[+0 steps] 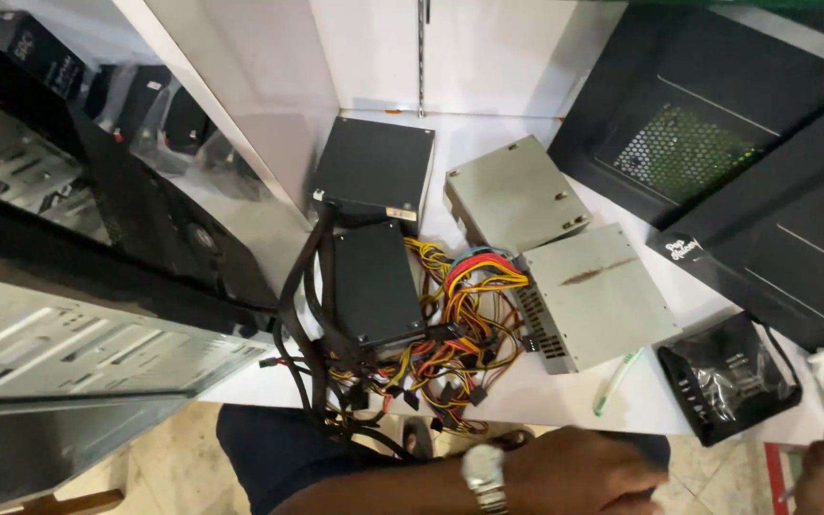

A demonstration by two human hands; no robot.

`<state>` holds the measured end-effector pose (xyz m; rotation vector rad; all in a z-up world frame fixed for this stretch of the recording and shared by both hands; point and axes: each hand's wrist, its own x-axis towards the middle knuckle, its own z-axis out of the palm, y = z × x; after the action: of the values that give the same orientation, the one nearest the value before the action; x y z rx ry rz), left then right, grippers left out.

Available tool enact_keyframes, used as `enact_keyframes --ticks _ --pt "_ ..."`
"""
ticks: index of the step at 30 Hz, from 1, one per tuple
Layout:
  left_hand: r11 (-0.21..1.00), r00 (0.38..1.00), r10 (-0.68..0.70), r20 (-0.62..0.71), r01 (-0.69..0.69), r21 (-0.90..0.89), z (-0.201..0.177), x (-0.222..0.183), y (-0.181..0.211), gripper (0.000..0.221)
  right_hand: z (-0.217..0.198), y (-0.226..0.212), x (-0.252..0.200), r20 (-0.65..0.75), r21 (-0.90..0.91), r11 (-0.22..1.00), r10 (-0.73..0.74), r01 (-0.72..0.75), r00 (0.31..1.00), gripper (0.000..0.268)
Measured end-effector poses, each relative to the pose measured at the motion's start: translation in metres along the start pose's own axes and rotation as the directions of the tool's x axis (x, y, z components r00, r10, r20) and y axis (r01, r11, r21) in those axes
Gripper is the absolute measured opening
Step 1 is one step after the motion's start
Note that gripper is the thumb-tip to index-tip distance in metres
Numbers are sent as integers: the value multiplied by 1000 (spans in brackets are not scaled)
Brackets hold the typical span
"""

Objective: Removing screws from a computer power supply unit and opening its metal casing.

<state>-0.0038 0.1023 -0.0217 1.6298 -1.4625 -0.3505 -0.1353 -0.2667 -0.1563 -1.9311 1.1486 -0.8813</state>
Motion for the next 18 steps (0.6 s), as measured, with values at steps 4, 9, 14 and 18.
enact_keyframes --ticks 4,9,14,18 --pt "993 998 -34 46 39 -112 -58 -45 12 49 8 -125 -56 -80 79 989 131 -124 988 15" --pt "976 914 -36 -404 -54 -210 -169 -67 73 23 19 -193 -77 338 69 958 239 -277 910 26" --pt "983 571 -80 -817 183 32 -199 -91 52 29 27 -297 -103 501 -57 983 178 -173 847 35" --pt "902 448 -141 -883 427 72 -202 -113 16 20 54 -331 -107 527 -75 953 287 -293 800 35"
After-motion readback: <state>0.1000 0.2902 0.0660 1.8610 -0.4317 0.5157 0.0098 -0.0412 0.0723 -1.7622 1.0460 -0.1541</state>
